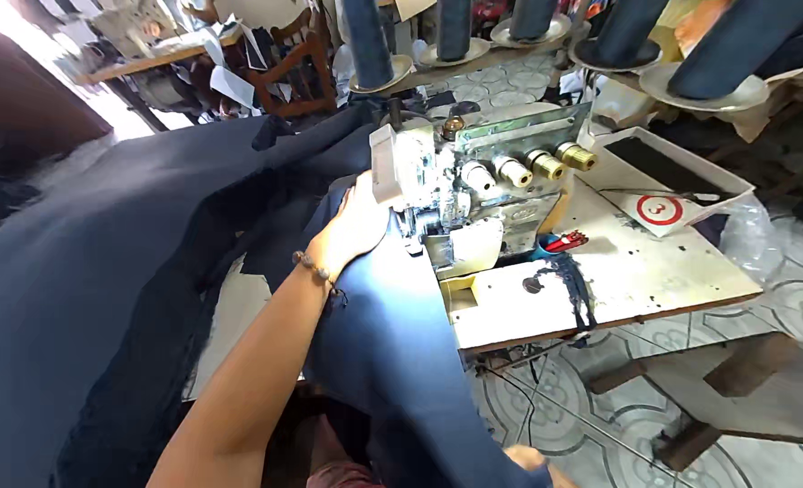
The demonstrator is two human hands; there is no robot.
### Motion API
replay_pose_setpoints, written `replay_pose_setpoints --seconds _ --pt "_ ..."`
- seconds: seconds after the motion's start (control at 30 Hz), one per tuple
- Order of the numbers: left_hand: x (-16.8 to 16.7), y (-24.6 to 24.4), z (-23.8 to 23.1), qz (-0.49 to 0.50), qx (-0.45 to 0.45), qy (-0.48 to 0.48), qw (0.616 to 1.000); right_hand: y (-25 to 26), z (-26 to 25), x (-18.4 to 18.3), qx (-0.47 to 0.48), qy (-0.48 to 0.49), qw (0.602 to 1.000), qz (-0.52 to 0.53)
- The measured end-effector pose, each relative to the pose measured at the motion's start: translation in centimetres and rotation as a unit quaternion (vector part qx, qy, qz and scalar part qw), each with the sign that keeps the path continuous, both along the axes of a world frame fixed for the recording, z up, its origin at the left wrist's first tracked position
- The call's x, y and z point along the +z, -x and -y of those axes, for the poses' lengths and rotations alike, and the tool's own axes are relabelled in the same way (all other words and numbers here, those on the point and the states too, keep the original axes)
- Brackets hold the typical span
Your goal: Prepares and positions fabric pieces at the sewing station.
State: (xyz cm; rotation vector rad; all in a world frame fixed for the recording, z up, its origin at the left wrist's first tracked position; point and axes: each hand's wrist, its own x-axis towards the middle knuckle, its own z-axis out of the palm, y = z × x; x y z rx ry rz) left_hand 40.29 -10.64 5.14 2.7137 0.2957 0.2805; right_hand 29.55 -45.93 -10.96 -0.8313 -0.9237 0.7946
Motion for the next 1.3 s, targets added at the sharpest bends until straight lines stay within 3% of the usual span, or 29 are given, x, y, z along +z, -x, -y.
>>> replay_pose_setpoints --seconds 0.13,0.2,0.4,0.47,0.53,0.63,0.7,0.77,0.9,1.0,1.07,1.1,1.13,1.2,1.3 --pt "1.5 -1.6 -1.2 -0.003 -0.012 -0.007 1.000 -0.6 -2.6 0.2 -0.113 0.051 0.992 -0.014" --pt "0.1 -4.1 -3.5 0.010 -0.010 -0.051 0.999 -0.7 -4.3 0.0 -0.167 0.072 0.983 -0.028" --pt "0.3 -6.2 -4.1 0.051 0.080 -0.156 0.983 -1.0 -7.9 1.5 -0.276 0.110 0.949 -0.104" --pt "1.6 -2.2 -2.2 0.081 0.074 -0.110 0.988 -1.5 -8.3 1.8 -0.287 0.122 0.945 -0.102" --pt "1.9 6.3 1.1 0.094 0.074 -0.057 0.991 -2.1 -8.4 2.1 -0.281 0.124 0.946 -0.103" --pt "-4.2 19.0 3.5 0.111 0.136 -0.029 0.984 -3.0 -8.6 2.3 -0.264 0.110 0.953 -0.097" --pt "-9.5 24.5 4.6 0.111 0.195 0.004 0.974 -3.6 -8.8 2.3 -0.251 0.109 0.957 -0.095" --pt "-12.8 27.1 5.0 0.142 0.222 -0.029 0.964 -3.9 -9.0 2.3 -0.236 0.117 0.959 -0.109" --pt "-11.9 27.3 4.4 0.116 0.231 -0.035 0.965 -4.1 -8.9 3.2 -0.214 0.133 0.961 -0.111" --pt "-10.5 27.7 4.2 0.050 0.238 0.110 0.964 -4.3 -8.0 3.5 -0.200 0.131 0.968 -0.080" --pt "-8.8 27.9 4.3 0.025 0.263 0.322 0.909 -4.6 -7.2 3.5 -0.176 0.139 0.972 -0.065" --pt "-7.9 27.9 4.2 0.038 0.269 0.395 0.877 -4.8 -6.9 3.6 -0.163 0.138 0.975 -0.063" --pt "-7.1 28.0 3.9 0.058 0.270 0.407 0.871 -4.9 -6.7 3.6 -0.150 0.134 0.977 -0.064" --pt "-5.3 28.0 2.5 0.086 0.250 0.299 0.917 -5.2 -6.9 3.7 -0.128 0.118 0.981 -0.089" --pt "-0.8 26.0 -0.5 0.089 0.204 0.047 0.974 -5.4 -8.5 4.3 -0.110 0.078 0.974 -0.182"
